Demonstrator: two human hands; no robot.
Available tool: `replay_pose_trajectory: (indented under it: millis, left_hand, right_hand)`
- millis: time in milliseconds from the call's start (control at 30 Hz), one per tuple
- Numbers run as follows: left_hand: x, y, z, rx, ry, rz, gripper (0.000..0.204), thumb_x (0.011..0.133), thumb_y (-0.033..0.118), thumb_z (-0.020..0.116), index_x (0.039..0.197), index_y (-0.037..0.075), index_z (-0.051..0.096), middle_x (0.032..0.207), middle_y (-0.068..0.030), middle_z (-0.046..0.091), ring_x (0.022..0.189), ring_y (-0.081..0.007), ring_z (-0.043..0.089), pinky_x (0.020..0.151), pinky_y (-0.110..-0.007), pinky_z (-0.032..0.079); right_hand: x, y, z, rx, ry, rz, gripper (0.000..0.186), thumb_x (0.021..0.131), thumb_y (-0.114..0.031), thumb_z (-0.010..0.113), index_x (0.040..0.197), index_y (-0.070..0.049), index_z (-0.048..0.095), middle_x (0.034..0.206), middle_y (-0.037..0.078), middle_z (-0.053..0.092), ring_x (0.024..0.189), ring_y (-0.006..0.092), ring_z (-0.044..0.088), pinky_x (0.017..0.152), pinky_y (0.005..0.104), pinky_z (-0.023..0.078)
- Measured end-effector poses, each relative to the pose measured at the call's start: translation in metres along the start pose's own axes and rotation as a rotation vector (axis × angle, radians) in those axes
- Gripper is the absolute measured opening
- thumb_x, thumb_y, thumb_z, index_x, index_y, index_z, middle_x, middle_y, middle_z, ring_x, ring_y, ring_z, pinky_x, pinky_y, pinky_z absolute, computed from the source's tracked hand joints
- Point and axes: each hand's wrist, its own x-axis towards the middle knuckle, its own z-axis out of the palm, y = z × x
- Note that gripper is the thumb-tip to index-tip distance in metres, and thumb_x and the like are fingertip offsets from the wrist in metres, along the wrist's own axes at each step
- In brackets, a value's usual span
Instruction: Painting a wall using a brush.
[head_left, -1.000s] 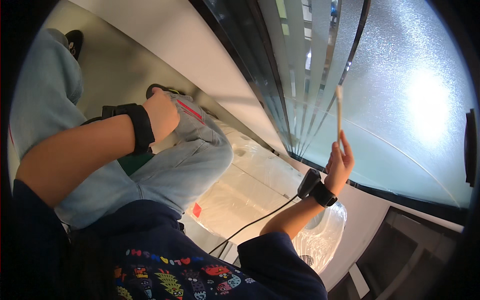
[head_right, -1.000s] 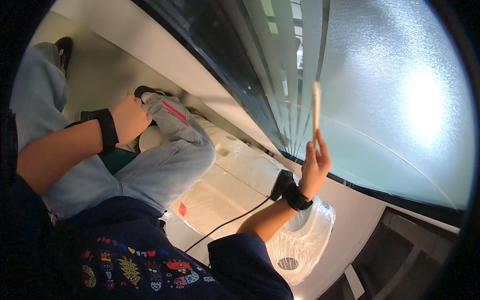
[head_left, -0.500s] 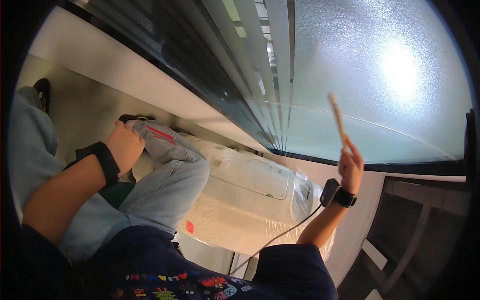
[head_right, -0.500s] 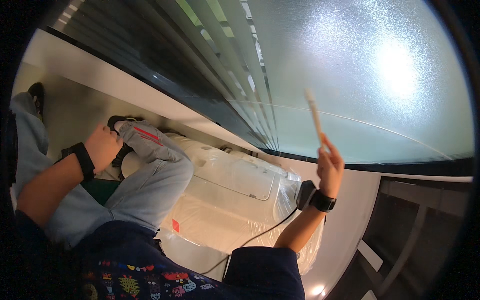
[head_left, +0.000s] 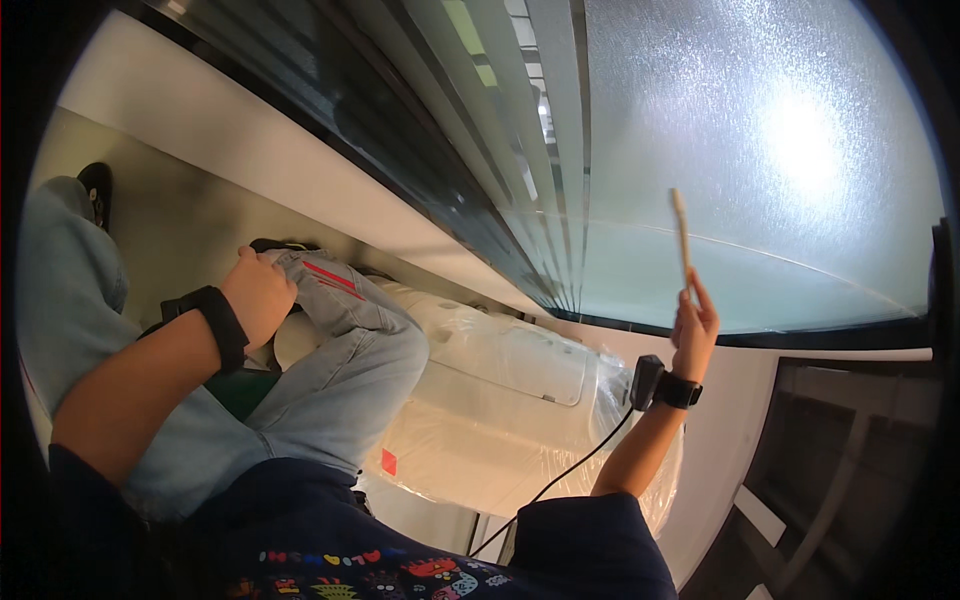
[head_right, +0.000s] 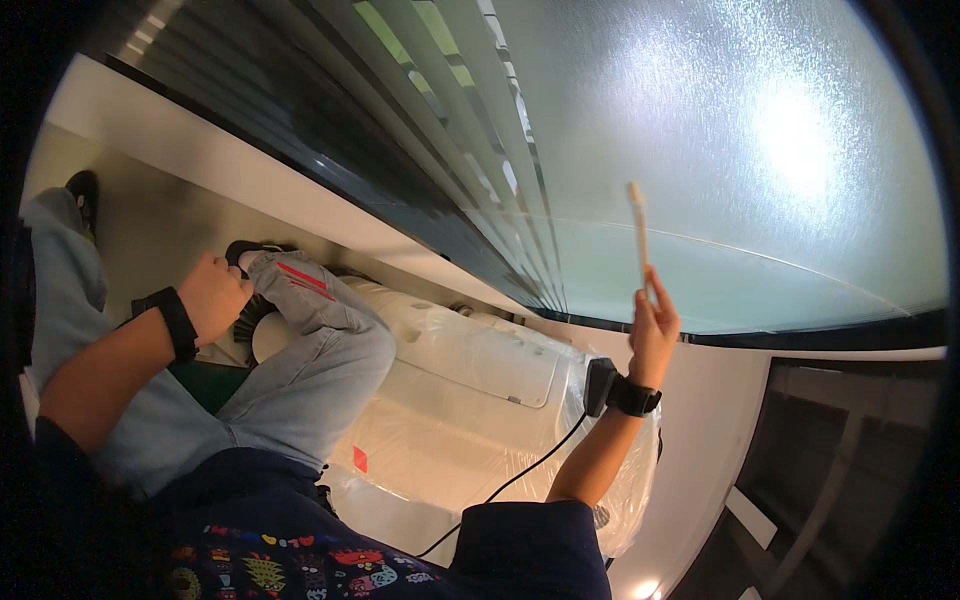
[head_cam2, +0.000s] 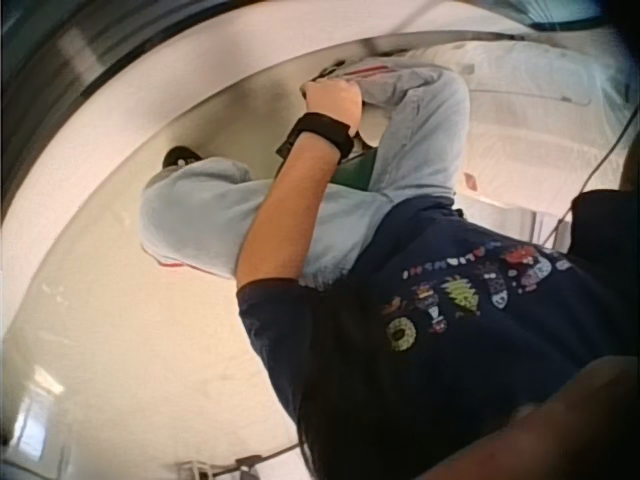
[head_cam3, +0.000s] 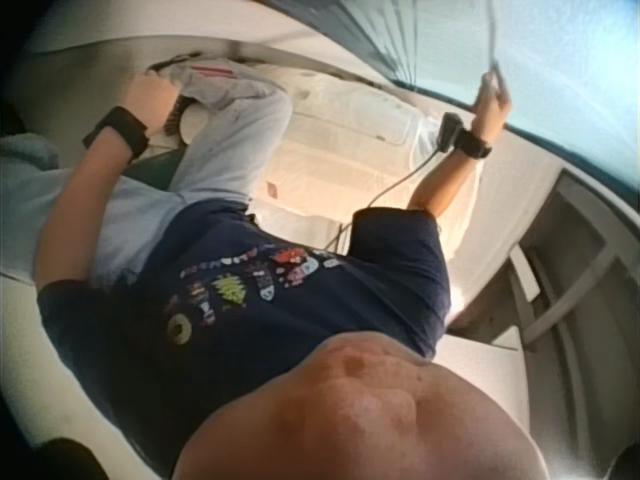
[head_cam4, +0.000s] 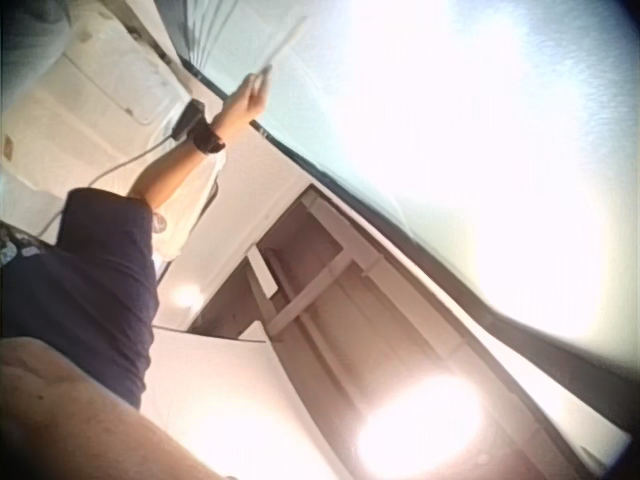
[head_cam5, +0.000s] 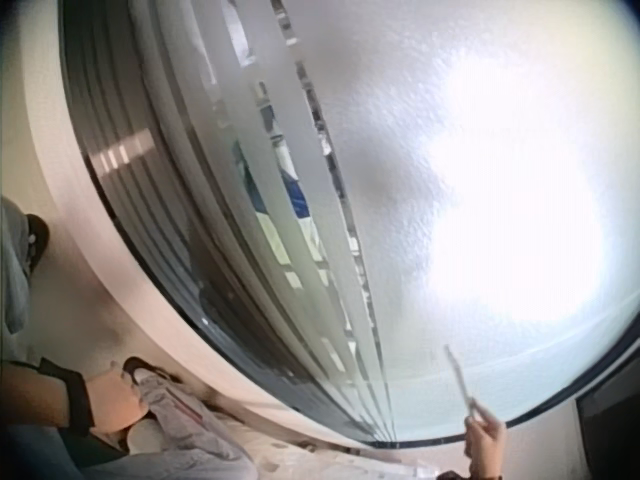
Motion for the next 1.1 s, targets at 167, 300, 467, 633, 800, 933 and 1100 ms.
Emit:
replay_pose_trajectory:
  millis: [167,300,467,633,800,933,1100]
  left_hand:
    - [0.004,-0.002,0.005,-0.072,0.012,0.02,0.019,0.072,0.02,0.053,0.085,0.007,0.054,0.08,-0.0095,0.056,0.078,-0.0233,0.052,0.072,-0.035,0.035]
    - [0.007,-0.001,0.009,-0.057,0.012,0.008,0.024,0.071,0.026,0.058,0.085,0.007,0.054,0.079,-0.0092,0.056,0.079,-0.0239,0.052,0.071,-0.035,0.035]
    - [0.011,-0.002,0.016,-0.093,-0.032,0.001,0.024,0.07,0.026,0.058,0.086,0.008,0.054,0.08,-0.0086,0.056,0.08,-0.0236,0.052,0.07,-0.036,0.035]
    - [0.013,-0.009,0.007,-0.107,0.024,0.049,0.015,0.074,0.015,0.044,0.08,0.008,0.055,0.075,-0.0089,0.057,0.07,-0.0244,0.054,0.064,-0.037,0.037]
    - [0.015,-0.008,-0.005,-0.113,-0.091,-0.02,0.015,0.073,0.019,0.047,0.073,0.009,0.057,0.072,-0.012,0.059,0.067,-0.0272,0.056,0.058,-0.04,0.041]
    - [0.03,-0.008,0.008,-0.083,-0.069,0.076,0.02,0.078,0.021,0.042,0.077,0.01,0.058,0.074,-0.01,0.061,0.068,-0.0277,0.059,0.059,-0.041,0.044]
    - [0.026,-0.019,0.013,-0.17,-0.112,0.175,0.032,0.075,0.032,0.054,0.099,0.011,0.05,0.089,-0.0132,0.057,0.082,-0.03,0.055,0.067,-0.042,0.044]
  right_hand:
    - [0.008,0.009,-0.006,0.178,0.28,-0.114,0.035,0.081,-0.009,0.052,0.116,-0.008,0.049,0.052,-0.01,0.031,0.039,-0.0024,0.021,0.033,0.0144,0.014]
    - [0.01,0.028,0.0,0.221,0.434,-0.197,0.035,0.081,-0.01,0.052,0.116,-0.008,0.049,0.051,-0.01,0.031,0.039,-0.0016,0.023,0.033,0.015,0.015]
    - [-0.004,0.042,0.039,0.142,-0.069,0.122,0.033,0.08,-0.011,0.054,0.113,-0.009,0.052,0.05,-0.009,0.034,0.038,0.0005,0.025,0.035,0.0172,0.019]
    - [0.023,0.074,0.009,0.194,0.306,-0.151,0.034,0.08,-0.008,0.054,0.114,-0.007,0.051,0.053,-0.008,0.034,0.042,0.0008,0.022,0.038,0.0194,0.016]
    - [0.014,0.063,0.023,0.378,0.278,-0.108,0.038,0.08,-0.01,0.054,0.118,-0.006,0.046,0.051,-0.008,0.032,0.042,0.0011,0.025,0.037,0.019,0.017]
    - [-0.013,0.088,0.052,0.179,-0.137,-0.081,0.038,0.077,-0.008,0.055,0.114,-0.007,0.05,0.059,-0.004,0.04,0.05,0.0043,0.032,0.045,0.0201,0.027]
    - [-0.06,0.086,0.101,0.196,-0.039,-0.315,0.032,0.077,-0.013,0.052,0.109,-0.007,0.05,0.093,0.015,0.059,0.082,0.0307,0.057,0.072,0.0355,0.044]
